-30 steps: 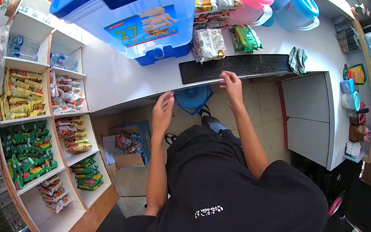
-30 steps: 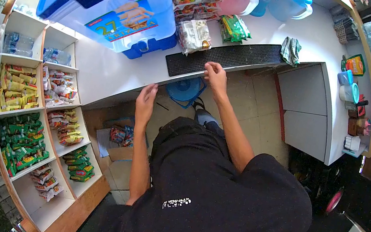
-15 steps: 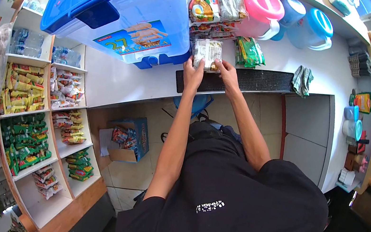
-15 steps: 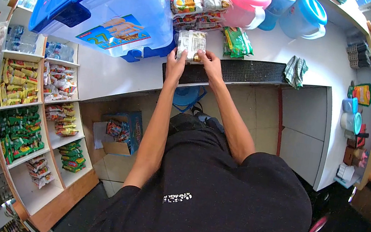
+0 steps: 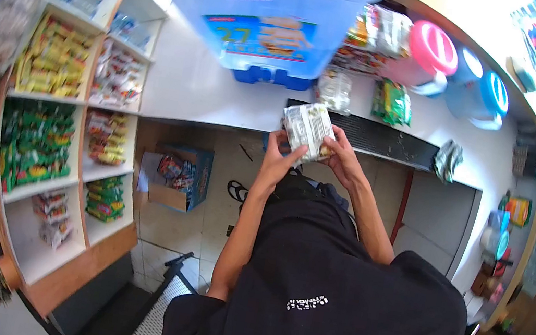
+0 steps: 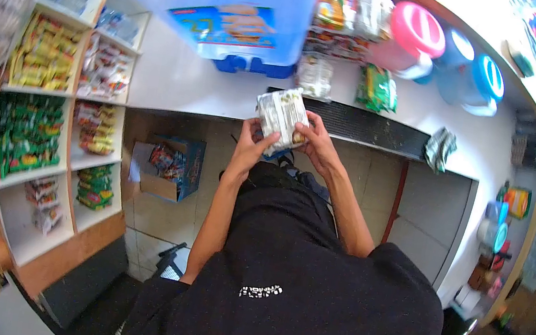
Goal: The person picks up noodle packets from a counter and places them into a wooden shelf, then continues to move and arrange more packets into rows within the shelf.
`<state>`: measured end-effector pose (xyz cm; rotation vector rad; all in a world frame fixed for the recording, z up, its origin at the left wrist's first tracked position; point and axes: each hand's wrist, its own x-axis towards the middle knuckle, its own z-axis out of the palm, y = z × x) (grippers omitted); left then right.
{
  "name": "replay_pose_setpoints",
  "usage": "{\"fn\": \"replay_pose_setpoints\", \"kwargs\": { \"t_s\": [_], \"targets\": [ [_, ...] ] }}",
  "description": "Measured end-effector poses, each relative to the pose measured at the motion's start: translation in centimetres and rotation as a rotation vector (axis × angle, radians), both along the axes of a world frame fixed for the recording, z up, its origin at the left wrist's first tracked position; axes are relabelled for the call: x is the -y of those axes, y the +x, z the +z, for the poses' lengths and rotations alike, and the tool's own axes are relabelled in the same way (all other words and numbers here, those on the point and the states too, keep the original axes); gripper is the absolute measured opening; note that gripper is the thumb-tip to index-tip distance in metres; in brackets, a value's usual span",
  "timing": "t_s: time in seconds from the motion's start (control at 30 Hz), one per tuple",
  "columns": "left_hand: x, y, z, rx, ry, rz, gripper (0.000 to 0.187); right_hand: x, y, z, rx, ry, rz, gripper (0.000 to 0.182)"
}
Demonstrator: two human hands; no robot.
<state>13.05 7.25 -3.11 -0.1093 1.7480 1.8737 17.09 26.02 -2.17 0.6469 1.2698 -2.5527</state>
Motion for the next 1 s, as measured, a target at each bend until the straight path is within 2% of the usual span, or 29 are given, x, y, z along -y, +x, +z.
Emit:
{"fn": "replay_pose_setpoints", "kwargs": {
  "t_s": [0.07, 0.17, 0.2, 0.3, 0.33, 0.43, 0.5, 0.57, 0.67, 0.8, 0.9, 1.0],
  "targets": [
    [2.8, 1.3, 1.5, -0.01, 0.026, 0.081, 0.07, 2.4, -0.9, 0.8, 0.029, 0.004, 0.123, 0.064],
    [7.2, 2.6, 2.1, -0.027, 0.099, 0.265, 0.071, 7.2, -3.0, 2.2, 0.022, 0.032, 0.29, 0.063],
    [8.9, 3.1, 2.1, -0.091, 0.093, 0.301, 0.063, 8.9, -3.7, 2.4, 0.004, 0.025, 0.332, 0.063],
    [14.7, 4.0, 3.9, -0.074, 0.159, 0.447, 0.051, 14.3, -5.5, 3.0, -0.071, -0.024, 0.432, 0.061],
    [16.9, 4.3, 4.7, -0.087, 0.1, 0.528, 0.039, 16.0, -5.9, 3.3, -0.056, -0.029, 0.448, 0.062],
    [23.6, 4.8, 6.9, -0.396, 0.006, 1.005, 0.034, 20.8, -6.6, 4.5, -0.086, -0.07, 0.567, 0.069],
    [28.6, 5.4, 8.2, -0.596, -0.166, 1.273, 0.034, 23.6, -6.6, 5.3, -0.106, -0.079, 0.635, 0.071],
    [33.2, 5.5, 9.6, -0.797, -0.269, 1.503, 0.044, 26.3, -6.7, 6.4, -0.127, -0.09, 0.698, 0.072],
    [37.7, 4.9, 13.0, -0.788, -0.412, 1.705, 0.061, 30.3, -6.7, 8.7, -0.166, -0.118, 0.799, 0.073],
    [43.8, 2.8, 12.1, -0.585, -0.43, 1.835, 0.076, 35.7, -7.0, 11.7, -0.262, -0.137, 0.906, 0.072],
    [47.0, 1.5, 12.0, -0.866, -0.333, 1.713, 0.076, 40.1, -6.9, 14.7, -0.339, -0.172, 0.95, 0.073],
    [47.7, 1.7, 12.8, -0.85, -0.356, 1.549, 0.069, 44.6, -6.9, 17.4, -0.451, -0.136, 0.984, 0.071]
  ]
}}
